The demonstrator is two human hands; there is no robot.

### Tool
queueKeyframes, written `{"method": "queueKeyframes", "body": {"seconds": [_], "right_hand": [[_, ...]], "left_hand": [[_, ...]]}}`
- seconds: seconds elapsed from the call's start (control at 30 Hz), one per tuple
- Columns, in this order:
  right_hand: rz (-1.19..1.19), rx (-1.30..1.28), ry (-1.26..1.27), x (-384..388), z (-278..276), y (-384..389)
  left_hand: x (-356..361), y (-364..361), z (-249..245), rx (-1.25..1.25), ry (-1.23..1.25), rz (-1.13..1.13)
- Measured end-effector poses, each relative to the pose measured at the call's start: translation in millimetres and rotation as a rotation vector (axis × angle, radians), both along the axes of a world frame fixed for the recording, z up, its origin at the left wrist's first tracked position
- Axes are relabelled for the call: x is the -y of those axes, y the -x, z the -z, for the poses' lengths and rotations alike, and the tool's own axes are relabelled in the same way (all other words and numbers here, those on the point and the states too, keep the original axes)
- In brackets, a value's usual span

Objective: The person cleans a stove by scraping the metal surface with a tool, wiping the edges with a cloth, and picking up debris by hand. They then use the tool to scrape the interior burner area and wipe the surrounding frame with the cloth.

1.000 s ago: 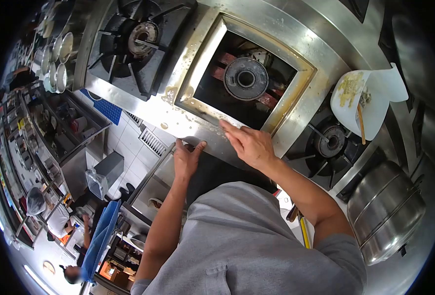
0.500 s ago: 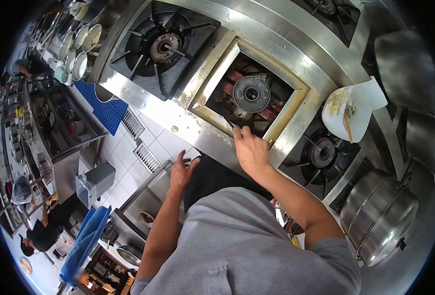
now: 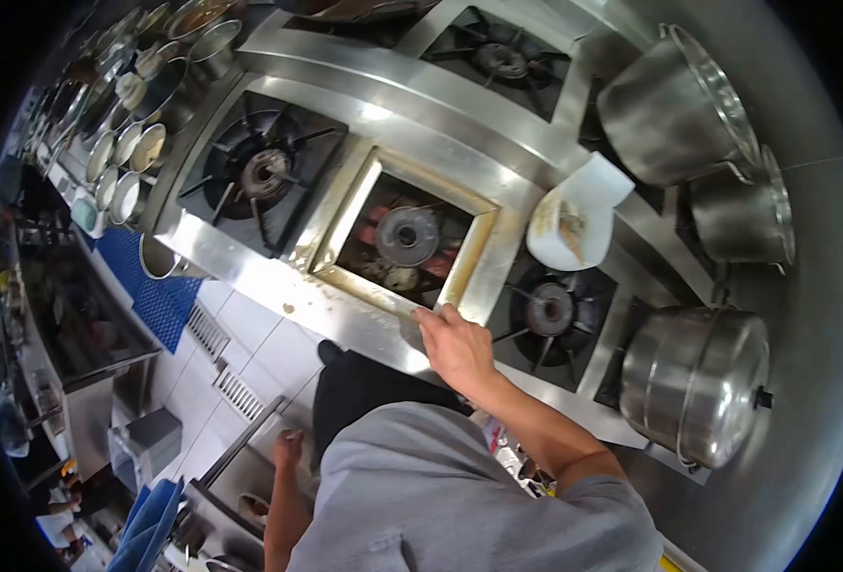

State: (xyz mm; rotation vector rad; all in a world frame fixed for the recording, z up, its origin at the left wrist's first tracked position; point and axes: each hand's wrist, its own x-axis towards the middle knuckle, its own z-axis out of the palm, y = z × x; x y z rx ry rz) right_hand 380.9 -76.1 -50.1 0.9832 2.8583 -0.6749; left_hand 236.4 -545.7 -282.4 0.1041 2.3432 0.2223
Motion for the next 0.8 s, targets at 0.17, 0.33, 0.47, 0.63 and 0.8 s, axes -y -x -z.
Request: {"method": "queueKeyframes", "body": {"seconds": [0.17,0.33,0.47,0.63,0.8], "right_hand": [[0.485,-0.183,-0.422,-69.6,-90.2,-61.5],[0.650,0.189,-0.472,-178.5,-58.8,-116.8],[0.652,0.283,-0.376,-253.0,11.1,-139.0],[0.414,0.319,-0.530,-314.0,56.8,-139.1],[0.093,-0.500,-1.096,-236.1,14.2,-30.0]], "left_hand": [[-61.6,-7.8,-21.0,-0.025,-0.127,-0.086],[-87.4,-2.3,-36.6,-0.008,-0.209,-0.085],[-62.4,-9.5,-33.6,-0.113,-0.213,-0.164],[-11.6,-66.1,-22.3,-0.153,-0.181,-0.390],[28.5,-124.4,-17.4,-0.056,-0.238,-0.541]]}}
